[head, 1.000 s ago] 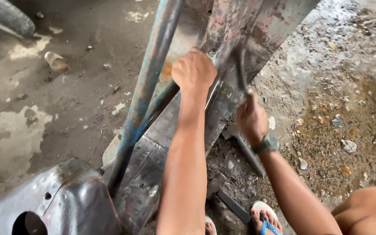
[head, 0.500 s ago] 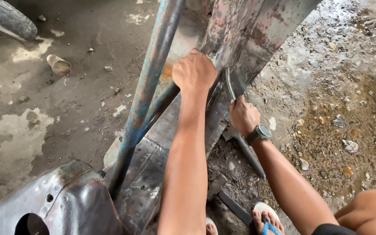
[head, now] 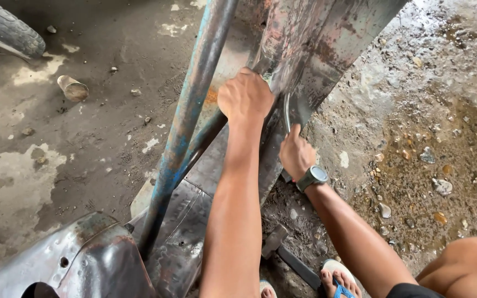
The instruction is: The person uses a hammer and a metal file to smooth and shape the edges of a large metal panel, likely a motorcycle fender. They repeatedly strike the panel with the hammer and file the edges to remove burrs and refine the shape.
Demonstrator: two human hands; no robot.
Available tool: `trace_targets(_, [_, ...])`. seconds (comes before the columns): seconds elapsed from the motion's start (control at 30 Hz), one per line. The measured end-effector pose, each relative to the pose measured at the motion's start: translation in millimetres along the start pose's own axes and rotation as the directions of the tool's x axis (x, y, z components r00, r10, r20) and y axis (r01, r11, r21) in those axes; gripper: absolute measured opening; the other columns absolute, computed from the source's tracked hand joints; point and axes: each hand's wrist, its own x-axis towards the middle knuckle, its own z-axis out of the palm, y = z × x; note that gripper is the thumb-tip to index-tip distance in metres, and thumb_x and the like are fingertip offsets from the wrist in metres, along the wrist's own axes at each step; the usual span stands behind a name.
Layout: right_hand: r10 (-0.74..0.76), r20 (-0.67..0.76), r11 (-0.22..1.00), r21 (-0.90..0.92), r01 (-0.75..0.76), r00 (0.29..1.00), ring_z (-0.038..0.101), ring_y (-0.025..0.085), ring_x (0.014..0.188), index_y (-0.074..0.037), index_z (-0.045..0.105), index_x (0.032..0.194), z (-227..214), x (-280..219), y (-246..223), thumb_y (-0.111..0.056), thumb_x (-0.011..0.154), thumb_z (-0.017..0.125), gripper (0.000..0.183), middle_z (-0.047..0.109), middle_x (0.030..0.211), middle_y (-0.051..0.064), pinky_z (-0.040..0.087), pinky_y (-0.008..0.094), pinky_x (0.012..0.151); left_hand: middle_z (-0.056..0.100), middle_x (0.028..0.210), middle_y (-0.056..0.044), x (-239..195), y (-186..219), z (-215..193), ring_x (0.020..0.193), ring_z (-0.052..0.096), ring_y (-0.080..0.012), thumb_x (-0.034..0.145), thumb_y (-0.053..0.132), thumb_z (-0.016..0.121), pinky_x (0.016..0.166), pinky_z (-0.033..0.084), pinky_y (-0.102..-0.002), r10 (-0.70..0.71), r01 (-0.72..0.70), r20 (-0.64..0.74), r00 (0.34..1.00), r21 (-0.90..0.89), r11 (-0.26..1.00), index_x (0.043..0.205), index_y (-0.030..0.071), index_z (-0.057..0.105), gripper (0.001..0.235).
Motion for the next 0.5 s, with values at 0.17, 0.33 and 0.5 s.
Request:
trace_targets(0.17, [0.06,-0.093,0.995,-0.069,-0.067,0.994,0.07,0.039,0.062,0.013,0.028,0.146,-5,34,1,-0.019,0.102,0.044,0.056,0.065,0.07,0.02,0.056,0.05,0.049,0.065,0.068,-0.009,1,-1,10,0.065,0.07,-0.0374,0.091,0.032,0.057,0.065,0.047,-0.053,0.022,-0.02,-0.136,0.99,0.015,1.0,0.087,0.005,0.064,0.028])
trace_targets(0.33, [0.007,-0.072,0.982,-0.187,-0.021,0.997,0.069,0.035,0.057,0.015,0.038,0.144,14,5,3,-0.016,0.098,0.051,0.057,0.064,0.065,0.021,0.055,0.046,0.047,0.063,0.065,-0.01,0,0,5,0.062,0.068,-0.0366,0.088,0.033,0.059,0.063,0.048,-0.052,0.04,-0.026,-0.232,0.972,0.063,0.998,0.085,0.004,0.064,0.029])
trace_targets(0.5, [-0.024,-0.233,0.987,-0.162,-0.015,0.972,0.07,0.044,0.063,0.012,0.033,0.148,-13,19,-8,-0.012,0.098,0.053,0.059,0.065,0.07,0.029,0.055,0.055,0.052,0.065,0.064,-0.008,0,-2,3,0.06,0.069,-0.0356,0.087,0.032,0.059,0.062,0.046,-0.051,0.037,-0.029,-0.231,0.972,0.036,0.999,0.084,0.005,0.065,0.028])
